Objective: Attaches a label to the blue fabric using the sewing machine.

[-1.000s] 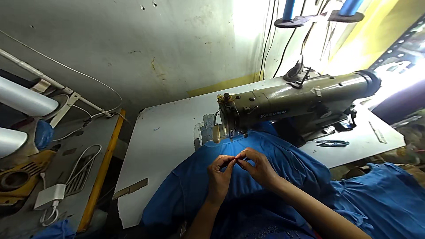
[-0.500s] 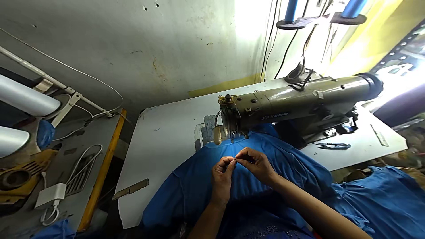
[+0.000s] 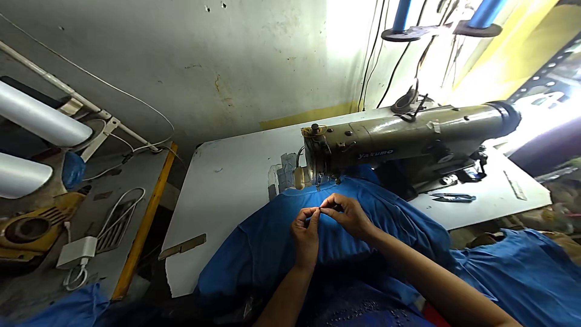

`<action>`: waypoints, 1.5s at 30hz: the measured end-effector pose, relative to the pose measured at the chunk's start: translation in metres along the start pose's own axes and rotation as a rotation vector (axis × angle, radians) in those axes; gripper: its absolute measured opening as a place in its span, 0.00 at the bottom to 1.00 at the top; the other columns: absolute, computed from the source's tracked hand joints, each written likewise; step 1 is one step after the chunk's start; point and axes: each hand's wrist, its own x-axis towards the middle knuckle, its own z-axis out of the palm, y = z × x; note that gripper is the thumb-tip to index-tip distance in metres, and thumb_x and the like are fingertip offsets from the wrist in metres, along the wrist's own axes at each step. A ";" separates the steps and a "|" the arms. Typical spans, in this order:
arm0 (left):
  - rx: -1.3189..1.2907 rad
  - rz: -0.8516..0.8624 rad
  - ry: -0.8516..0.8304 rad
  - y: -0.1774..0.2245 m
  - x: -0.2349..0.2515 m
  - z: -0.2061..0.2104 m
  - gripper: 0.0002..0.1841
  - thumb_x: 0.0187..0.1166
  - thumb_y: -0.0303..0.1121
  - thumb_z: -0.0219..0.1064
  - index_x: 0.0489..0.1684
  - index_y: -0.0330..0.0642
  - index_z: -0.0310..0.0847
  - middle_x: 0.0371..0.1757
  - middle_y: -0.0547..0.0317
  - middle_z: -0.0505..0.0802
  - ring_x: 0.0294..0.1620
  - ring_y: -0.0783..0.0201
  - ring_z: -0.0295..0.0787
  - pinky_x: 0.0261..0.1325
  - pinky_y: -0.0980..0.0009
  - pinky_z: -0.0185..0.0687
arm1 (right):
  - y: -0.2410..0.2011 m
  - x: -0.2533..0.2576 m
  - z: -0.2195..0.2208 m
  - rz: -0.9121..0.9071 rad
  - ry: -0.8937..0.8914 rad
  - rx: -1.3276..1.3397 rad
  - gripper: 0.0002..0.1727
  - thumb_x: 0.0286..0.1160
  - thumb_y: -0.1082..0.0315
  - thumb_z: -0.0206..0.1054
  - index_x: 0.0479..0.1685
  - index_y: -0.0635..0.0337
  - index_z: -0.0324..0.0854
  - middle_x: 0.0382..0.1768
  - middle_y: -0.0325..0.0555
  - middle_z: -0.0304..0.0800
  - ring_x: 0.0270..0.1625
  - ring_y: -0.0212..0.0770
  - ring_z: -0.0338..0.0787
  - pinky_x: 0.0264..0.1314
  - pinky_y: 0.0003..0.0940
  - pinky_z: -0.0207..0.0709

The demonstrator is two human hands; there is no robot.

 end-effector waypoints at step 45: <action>0.715 0.135 -0.111 -0.040 0.094 -0.017 0.14 0.67 0.28 0.73 0.47 0.28 0.82 0.35 0.52 0.96 0.39 0.60 0.95 0.49 0.60 0.87 | 0.030 0.066 -0.021 0.377 -0.104 -0.609 0.19 0.86 0.60 0.62 0.57 0.71 0.86 0.55 0.62 0.90 0.63 0.54 0.87 0.72 0.49 0.73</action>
